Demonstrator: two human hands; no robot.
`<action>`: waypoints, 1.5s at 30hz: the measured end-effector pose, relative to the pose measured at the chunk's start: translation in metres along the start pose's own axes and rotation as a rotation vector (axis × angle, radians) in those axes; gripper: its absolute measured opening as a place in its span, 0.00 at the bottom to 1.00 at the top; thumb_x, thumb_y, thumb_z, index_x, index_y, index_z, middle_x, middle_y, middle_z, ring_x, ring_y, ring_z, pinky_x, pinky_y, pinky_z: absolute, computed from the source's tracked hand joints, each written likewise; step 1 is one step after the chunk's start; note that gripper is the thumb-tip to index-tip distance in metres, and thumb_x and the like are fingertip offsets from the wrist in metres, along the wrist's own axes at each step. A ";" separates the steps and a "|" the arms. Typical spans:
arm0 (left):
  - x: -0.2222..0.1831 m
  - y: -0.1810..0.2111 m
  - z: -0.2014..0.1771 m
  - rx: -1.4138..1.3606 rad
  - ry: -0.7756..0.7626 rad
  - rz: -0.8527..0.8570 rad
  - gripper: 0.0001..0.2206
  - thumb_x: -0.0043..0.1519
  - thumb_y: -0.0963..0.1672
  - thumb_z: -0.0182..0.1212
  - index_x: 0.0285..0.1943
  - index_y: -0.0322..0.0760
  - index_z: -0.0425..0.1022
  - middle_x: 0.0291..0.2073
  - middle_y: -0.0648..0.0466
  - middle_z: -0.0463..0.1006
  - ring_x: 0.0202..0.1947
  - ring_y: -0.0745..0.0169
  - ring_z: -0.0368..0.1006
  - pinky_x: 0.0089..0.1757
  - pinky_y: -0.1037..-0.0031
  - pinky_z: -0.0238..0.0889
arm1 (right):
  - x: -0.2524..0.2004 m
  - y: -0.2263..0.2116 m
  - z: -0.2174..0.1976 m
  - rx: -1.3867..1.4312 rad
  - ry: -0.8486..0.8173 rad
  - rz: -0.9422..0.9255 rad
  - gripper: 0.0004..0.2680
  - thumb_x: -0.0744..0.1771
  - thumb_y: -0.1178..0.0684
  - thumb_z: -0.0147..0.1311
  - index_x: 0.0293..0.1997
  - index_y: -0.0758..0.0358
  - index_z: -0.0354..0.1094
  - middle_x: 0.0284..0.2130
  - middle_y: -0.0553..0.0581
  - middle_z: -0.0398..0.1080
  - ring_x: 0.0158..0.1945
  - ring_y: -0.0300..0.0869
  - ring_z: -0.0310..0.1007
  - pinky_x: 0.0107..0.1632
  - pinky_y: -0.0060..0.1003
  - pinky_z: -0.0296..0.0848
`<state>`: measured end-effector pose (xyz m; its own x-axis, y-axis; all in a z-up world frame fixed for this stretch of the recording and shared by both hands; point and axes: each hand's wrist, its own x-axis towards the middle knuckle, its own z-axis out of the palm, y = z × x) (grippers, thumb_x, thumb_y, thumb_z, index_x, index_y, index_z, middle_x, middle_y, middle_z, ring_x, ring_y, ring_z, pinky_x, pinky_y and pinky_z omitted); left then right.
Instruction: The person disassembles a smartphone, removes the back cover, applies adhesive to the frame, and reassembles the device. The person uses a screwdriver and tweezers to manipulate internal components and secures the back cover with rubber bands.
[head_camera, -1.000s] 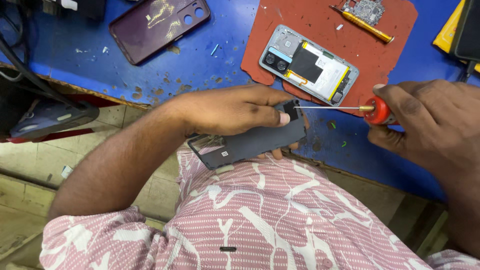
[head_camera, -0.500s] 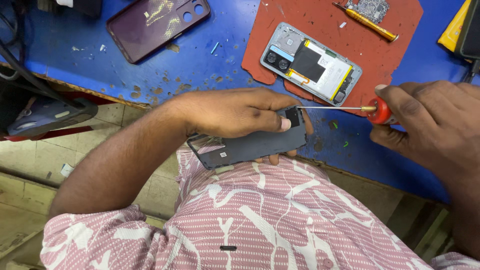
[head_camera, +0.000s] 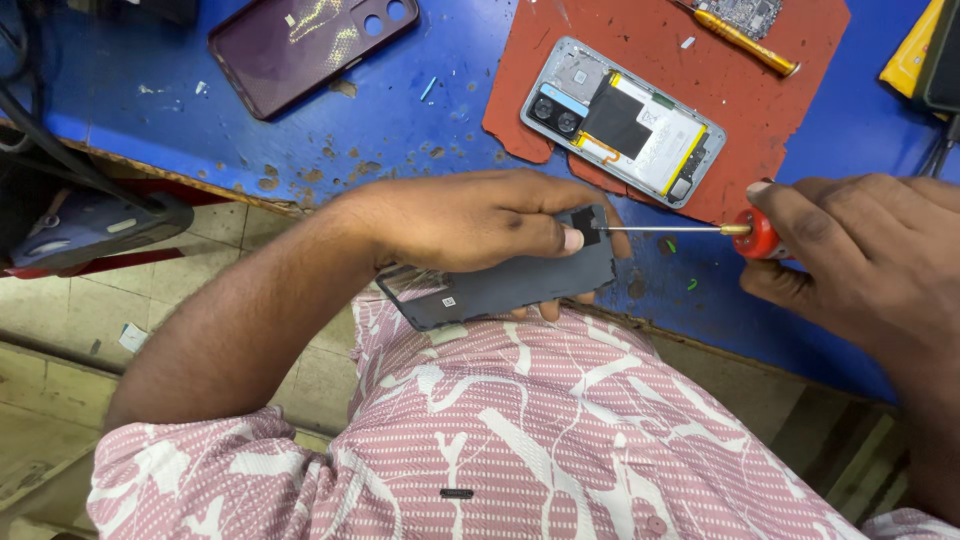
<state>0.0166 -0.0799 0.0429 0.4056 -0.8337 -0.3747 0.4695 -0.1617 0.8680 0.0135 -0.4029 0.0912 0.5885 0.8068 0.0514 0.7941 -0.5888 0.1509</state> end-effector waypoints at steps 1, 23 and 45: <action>0.000 -0.001 0.000 -0.039 0.013 -0.022 0.18 0.67 0.45 0.44 0.65 0.40 0.67 0.46 0.48 0.83 0.40 0.61 0.85 0.39 0.70 0.82 | -0.001 0.000 0.001 0.008 0.004 0.002 0.21 0.56 0.48 0.72 0.51 0.62 0.75 0.35 0.50 0.76 0.36 0.41 0.74 0.39 0.38 0.70; -0.003 -0.003 -0.004 0.053 0.066 0.099 0.16 0.70 0.46 0.45 0.59 0.30 0.71 0.46 0.50 0.86 0.39 0.64 0.86 0.40 0.74 0.81 | -0.008 -0.003 0.004 0.017 -0.028 0.020 0.21 0.54 0.48 0.74 0.47 0.61 0.75 0.32 0.50 0.76 0.33 0.39 0.74 0.35 0.36 0.70; 0.001 -0.017 0.006 -0.331 0.209 0.368 0.16 0.74 0.43 0.46 0.66 0.27 0.65 0.47 0.44 0.80 0.45 0.55 0.83 0.44 0.69 0.80 | -0.027 -0.014 0.014 0.079 0.140 0.163 0.14 0.63 0.53 0.73 0.49 0.64 0.73 0.35 0.55 0.74 0.30 0.45 0.72 0.33 0.38 0.68</action>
<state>0.0040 -0.0813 0.0297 0.7213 -0.6759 -0.1513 0.4753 0.3242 0.8179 -0.0116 -0.4171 0.0740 0.6877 0.6960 0.2065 0.7026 -0.7097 0.0520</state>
